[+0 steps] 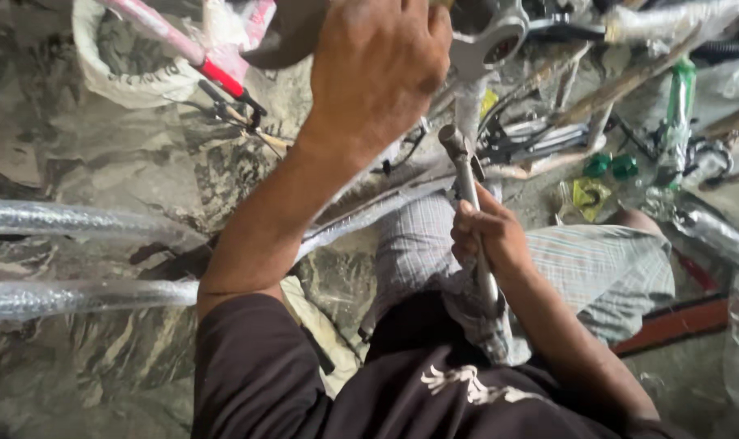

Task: The person assembles a bicycle crankset by hand, inserting a bearing into the crank arm and then using a wrench to tighten the crank arm onto the bicycle frame. The person works on a partially wrapped bicycle in a cluttered workshop.

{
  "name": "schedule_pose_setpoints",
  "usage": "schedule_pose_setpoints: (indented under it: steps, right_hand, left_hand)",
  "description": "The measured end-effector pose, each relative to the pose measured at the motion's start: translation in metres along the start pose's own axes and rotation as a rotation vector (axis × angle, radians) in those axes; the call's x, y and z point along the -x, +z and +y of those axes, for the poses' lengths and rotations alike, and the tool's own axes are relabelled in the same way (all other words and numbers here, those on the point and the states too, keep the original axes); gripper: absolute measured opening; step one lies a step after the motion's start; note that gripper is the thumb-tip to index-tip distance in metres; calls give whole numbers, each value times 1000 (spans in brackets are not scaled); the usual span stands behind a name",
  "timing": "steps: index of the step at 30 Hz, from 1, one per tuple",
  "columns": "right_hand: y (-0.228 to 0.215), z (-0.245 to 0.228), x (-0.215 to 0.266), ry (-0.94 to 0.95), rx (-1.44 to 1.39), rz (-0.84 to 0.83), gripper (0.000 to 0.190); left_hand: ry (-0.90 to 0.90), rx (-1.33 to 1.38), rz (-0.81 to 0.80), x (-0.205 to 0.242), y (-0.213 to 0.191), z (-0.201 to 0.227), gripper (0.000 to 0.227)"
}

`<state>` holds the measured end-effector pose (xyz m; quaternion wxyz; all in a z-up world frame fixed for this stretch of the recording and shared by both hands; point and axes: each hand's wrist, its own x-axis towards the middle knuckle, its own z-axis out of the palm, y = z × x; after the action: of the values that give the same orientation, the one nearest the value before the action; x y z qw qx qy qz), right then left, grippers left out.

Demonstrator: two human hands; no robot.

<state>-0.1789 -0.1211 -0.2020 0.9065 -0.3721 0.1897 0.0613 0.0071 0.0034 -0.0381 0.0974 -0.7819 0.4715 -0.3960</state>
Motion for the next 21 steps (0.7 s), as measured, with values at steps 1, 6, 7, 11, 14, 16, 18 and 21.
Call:
schedule_pose_setpoints:
  steps: [1,6,7,11,14,16,18,21]
  right_hand:
    - [2,4,4,37,-37,24,68]
    - [3,-2,10,-94,187,-5,79]
    - [4,-7,11,-105,160,-38,78]
    - [9,-15,12,-33,-7,36,70]
    - [15,-12,9,-33,1,6,83]
    - [6,-7,9,-104,91,-70,81]
    - [-12,-2,3,-125,137,-75,78]
    - [-74,24,-15,-50,136,-13,60]
  left_hand:
    - [-10,17,7,3,-1,3,9]
    - [-18,-49,-2,0,3,2,4]
    - [-27,-16,19,1,3,1,6]
    - [-35,17,20,5,0,4,10]
    - [-23,-47,-58,3,3,1,13]
    - [-27,-10,-75,3,2,3,16]
    - [-57,100,-23,2,0,1,21]
    - [-34,45,-2,1,-4,0,23]
